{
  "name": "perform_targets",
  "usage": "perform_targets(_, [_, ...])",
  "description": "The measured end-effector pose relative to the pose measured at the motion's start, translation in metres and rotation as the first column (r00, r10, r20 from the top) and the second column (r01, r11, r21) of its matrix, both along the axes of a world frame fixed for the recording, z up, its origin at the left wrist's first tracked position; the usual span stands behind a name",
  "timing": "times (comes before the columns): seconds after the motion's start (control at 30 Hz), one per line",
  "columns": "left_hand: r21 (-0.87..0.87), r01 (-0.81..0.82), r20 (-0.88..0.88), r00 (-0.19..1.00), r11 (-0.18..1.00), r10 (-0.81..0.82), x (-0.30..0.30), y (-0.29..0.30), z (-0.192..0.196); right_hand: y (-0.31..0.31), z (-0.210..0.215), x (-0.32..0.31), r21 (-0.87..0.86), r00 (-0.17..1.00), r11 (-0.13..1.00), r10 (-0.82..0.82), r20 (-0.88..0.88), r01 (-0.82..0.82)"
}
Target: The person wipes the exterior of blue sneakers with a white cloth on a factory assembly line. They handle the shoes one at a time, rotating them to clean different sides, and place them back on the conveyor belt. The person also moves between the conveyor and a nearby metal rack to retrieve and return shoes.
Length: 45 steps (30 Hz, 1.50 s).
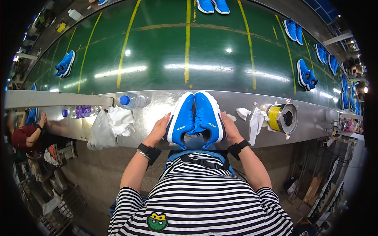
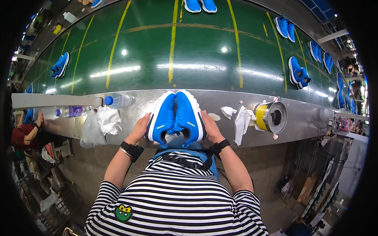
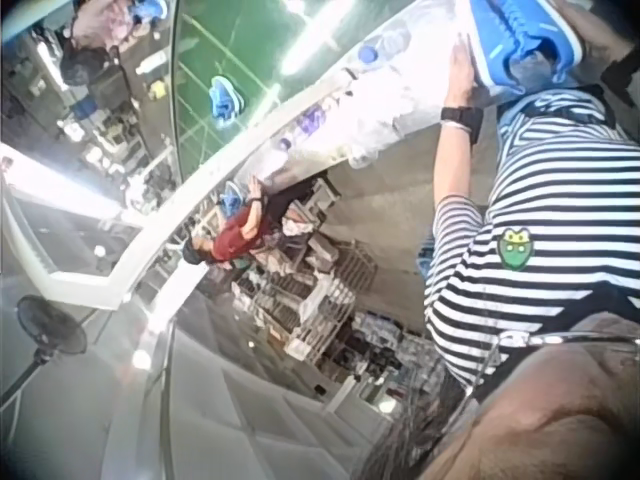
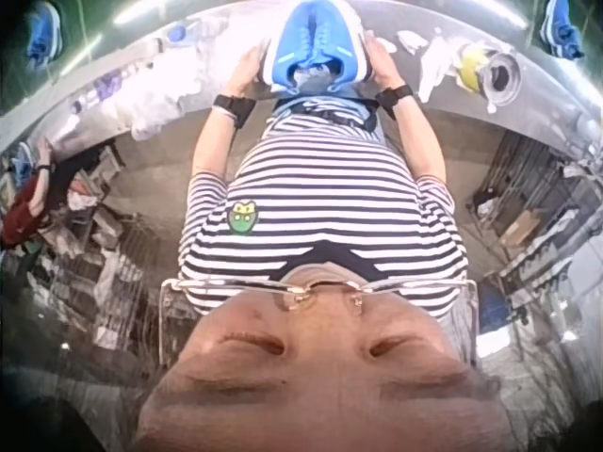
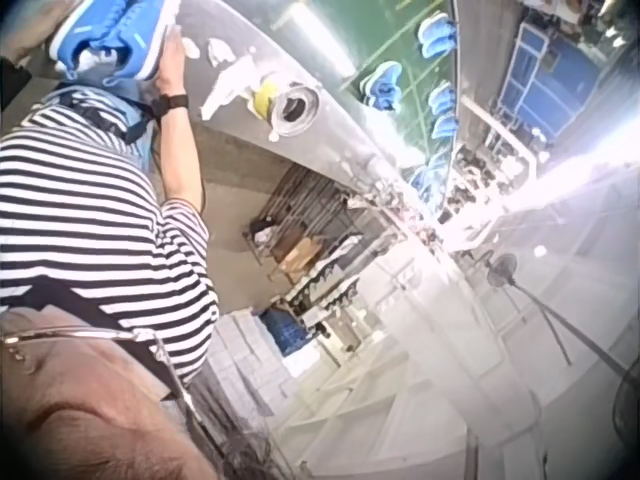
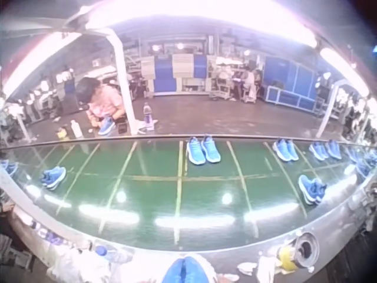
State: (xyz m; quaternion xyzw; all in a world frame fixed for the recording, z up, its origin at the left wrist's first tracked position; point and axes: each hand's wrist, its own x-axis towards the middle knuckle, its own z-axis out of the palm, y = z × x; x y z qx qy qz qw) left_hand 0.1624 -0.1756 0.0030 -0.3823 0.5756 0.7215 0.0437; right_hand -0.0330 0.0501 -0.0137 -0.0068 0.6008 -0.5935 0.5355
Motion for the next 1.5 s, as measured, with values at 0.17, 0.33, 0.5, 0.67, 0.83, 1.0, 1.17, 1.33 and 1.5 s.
perform_targets(0.17, [-0.01, -0.008, 0.008, 1.0, 1.0, 0.008, 0.0, 0.001, -0.001, -0.001, 0.006, 0.003, -0.004, 1.0, 1.0, -0.021, -0.017, 0.021])
perform_targets(0.33, [0.037, -0.04, 0.001, 0.999, 0.999, 0.04, 0.001, 0.0, -0.001, 0.004, -0.002, 0.004, 0.012, 0.998, 0.998, -0.068, -0.012, 0.068])
perform_targets(0.5, [0.201, -0.094, -0.015, 0.995, 0.975, 0.099, 0.004, 0.002, 0.01, 0.005, 0.012, 0.009, -0.073, 0.954, 0.985, -0.134, 0.269, 0.159])
perform_targets(0.67, [0.298, -0.146, -0.038, 0.986, 0.943, 0.164, 0.003, 0.005, 0.028, 0.007, 0.021, 0.013, -0.102, 0.923, 0.97, -0.174, 0.344, 0.221])
perform_targets(0.83, [0.359, -0.185, -0.06, 0.974, 0.915, 0.221, 0.0, 0.008, 0.034, 0.009, 0.021, 0.017, -0.111, 0.903, 0.961, -0.193, 0.384, 0.253])
perform_targets(1.0, [0.426, -0.226, -0.094, 0.952, 0.876, 0.291, -0.006, 0.011, 0.047, 0.004, 0.029, 0.025, -0.167, 0.85, 0.92, -0.243, 0.467, 0.354])
perform_targets(1.17, [0.434, -0.263, -0.12, 0.931, 0.862, 0.345, -0.014, 0.011, 0.05, 0.001, 0.028, 0.024, -0.184, 0.879, 0.905, -0.295, 0.375, 0.383])
perform_targets(1.33, [0.453, -0.347, -0.115, 0.891, 0.821, 0.44, -0.022, 0.009, 0.043, -0.01, 0.038, 0.028, -0.2, 0.905, 0.893, -0.356, 0.231, 0.403])
perform_targets(1.5, [0.475, -0.408, -0.066, 0.867, 0.78, 0.494, -0.03, 0.01, 0.054, -0.023, 0.05, 0.035, -0.226, 0.908, 0.882, -0.381, 0.177, 0.414])
